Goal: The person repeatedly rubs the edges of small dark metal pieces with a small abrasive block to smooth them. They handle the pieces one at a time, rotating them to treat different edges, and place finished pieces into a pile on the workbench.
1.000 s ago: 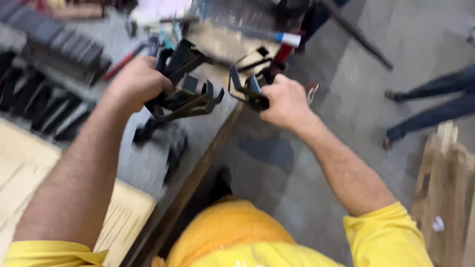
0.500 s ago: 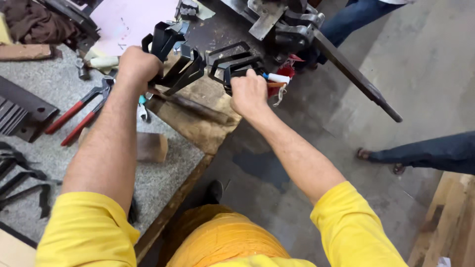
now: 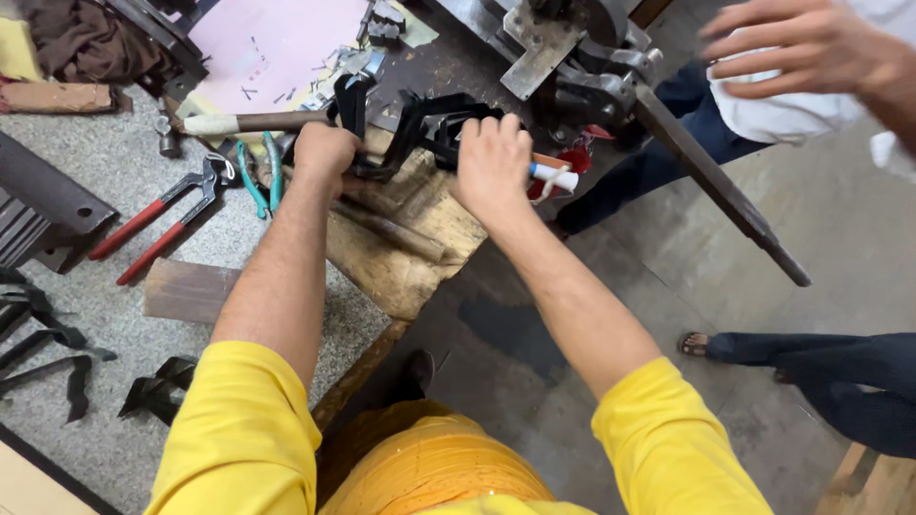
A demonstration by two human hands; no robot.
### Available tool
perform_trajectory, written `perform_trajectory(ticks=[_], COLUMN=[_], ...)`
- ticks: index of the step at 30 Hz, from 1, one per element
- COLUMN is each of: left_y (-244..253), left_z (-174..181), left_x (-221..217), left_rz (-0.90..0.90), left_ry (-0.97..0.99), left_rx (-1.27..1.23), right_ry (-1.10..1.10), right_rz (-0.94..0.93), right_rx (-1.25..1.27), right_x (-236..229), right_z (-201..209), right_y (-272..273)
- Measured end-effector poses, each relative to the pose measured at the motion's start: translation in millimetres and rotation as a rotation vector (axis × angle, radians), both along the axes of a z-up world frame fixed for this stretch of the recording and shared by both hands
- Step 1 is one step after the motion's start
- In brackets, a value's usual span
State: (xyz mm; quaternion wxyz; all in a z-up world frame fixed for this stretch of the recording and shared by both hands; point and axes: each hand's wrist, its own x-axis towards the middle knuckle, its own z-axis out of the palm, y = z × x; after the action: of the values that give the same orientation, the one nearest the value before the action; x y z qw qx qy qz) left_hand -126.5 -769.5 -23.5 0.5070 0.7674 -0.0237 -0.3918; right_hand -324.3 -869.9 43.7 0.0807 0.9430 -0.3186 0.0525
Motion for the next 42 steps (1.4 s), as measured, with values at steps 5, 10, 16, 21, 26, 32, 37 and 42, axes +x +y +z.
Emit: perform_trajectory(ticks=[5, 10, 16, 21, 26, 32, 37, 42], left_y=[21, 104, 274, 431, 572, 696, 784, 834], left_z=[32, 96, 154, 161, 135, 87, 62, 54], left_x=[5, 2, -11, -15, -23, -33, -45, -40], left_rz=[-0.221, -0.483, -0.455, -0.240, -0.136, -0.190, -0.177, -0.105], left_ry=[-0.199, -0.453, -0.656, -0.650, -0.549, -0.364, -0.281, -0.294], left_rx=[0.098, -0.094, -0.023, 0.171, 0.372, 0.557, 0.456, 0.382], right_ry=[-0.190, -0.242, -0.128, 0.043, 0.113, -0.170, -0.164, 0.018], right_rz=[0.041, 0.108, 0.206, 0.334, 0.428, 0.251, 0.283, 0.051], right_rx=[0.139, 0.358, 0.715, 0.905, 0.998, 0.744, 0.442, 0.390], right_x=[-60, -114, -133, -114, -71, -19, 22, 48], right_z=[42, 35, 5, 16, 27, 13, -18, -40], right_y=[32, 75, 143, 213, 303, 395, 436, 445])
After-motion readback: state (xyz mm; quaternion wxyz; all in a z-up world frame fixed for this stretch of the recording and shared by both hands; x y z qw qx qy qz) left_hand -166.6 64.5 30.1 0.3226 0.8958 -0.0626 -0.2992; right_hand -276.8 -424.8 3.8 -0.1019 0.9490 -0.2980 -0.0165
